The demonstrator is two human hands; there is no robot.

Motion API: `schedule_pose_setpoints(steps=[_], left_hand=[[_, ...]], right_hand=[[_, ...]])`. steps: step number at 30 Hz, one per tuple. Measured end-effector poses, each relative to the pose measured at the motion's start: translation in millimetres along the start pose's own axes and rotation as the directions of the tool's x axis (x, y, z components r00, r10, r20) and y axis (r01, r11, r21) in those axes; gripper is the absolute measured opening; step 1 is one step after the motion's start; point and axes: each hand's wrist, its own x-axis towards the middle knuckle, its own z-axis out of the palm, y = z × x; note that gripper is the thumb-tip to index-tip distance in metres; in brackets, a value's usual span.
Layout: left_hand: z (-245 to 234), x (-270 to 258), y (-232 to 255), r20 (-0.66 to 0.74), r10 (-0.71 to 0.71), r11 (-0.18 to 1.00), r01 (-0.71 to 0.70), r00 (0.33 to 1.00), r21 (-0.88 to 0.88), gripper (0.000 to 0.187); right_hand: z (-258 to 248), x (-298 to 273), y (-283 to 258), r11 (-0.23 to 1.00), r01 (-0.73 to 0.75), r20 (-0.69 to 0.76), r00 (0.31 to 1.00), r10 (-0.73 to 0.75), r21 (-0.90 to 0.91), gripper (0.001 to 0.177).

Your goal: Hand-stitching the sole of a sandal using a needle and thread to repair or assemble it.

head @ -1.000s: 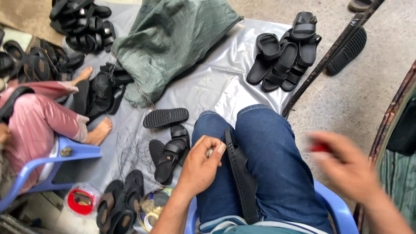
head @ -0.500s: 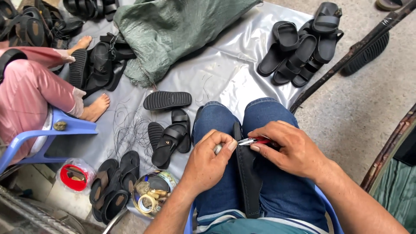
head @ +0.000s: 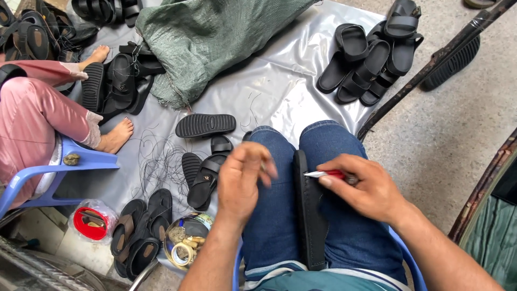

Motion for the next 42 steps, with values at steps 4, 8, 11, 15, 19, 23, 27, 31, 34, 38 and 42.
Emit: schedule_pose_setpoints(steps=[4, 8, 11, 15, 19, 23, 27, 31, 34, 38, 42], left_hand=[[6, -19, 10, 0.125, 0.086, 0.654, -0.151, 0.988, 0.741, 0.045], [25, -37, -17, 0.215, 0.205, 0.548, -0.294, 0.955, 0.783, 0.03], [50, -30, -20, 0.125, 0.394, 0.639, -0.369, 0.911, 0.675, 0.014], [77, -17, -22, 0.239, 0.481, 0.505, -0.49, 0.843, 0.711, 0.017], [85, -5, -18, 0.259, 0.512, 0.346, -0.473, 0.819, 0.81, 0.011], [86, -1, -14, 0.271, 0.474, 0.269, -0.431, 0.838, 0.861, 0.009], [86, -3, -12, 0.292, 0.446, 0.241, -0.428, 0.846, 0.871, 0.008], [89, -4, -15, 0.297, 0.435, 0.231, -0.424, 0.85, 0.876, 0.006], [90, -3, -15, 0.294, 0.41, 0.242, -0.413, 0.864, 0.878, 0.007], [89, 1, -18, 0.29, 0.398, 0.256, -0.409, 0.87, 0.876, 0.011], [82, 2, -18, 0.151, 0.348, 0.505, -0.321, 0.925, 0.801, 0.013]], right_hand=[[-19, -21, 12, 0.93, -0.359, -0.051, 0.933, 0.356, -0.076, 0.027], [-35, -30, 11, 0.872, -0.467, -0.07, 0.884, 0.462, -0.146, 0.026], [-50, -32, 8, 0.902, -0.239, 0.03, 0.963, 0.267, -0.359, 0.029], [-71, -28, -5, 0.87, -0.121, 0.064, 0.983, 0.172, -0.478, 0.028], [-77, -21, -8, 0.819, -0.198, 0.094, 0.952, 0.291, -0.538, 0.027], [-71, -16, -4, 0.852, -0.145, 0.126, 0.963, 0.238, -0.504, 0.025], [-65, -12, 2, 0.84, -0.061, 0.158, 0.972, 0.172, -0.539, 0.028], [-62, -5, -2, 0.731, -0.207, 0.161, 0.903, 0.399, -0.65, 0.027], [-62, -3, -8, 0.686, -0.234, 0.156, 0.876, 0.456, -0.689, 0.022], [-60, -8, 4, 0.707, -0.146, 0.161, 0.924, 0.348, -0.692, 0.02], [-54, -6, 8, 0.773, -0.438, -0.026, 0.876, 0.481, -0.459, 0.017]])
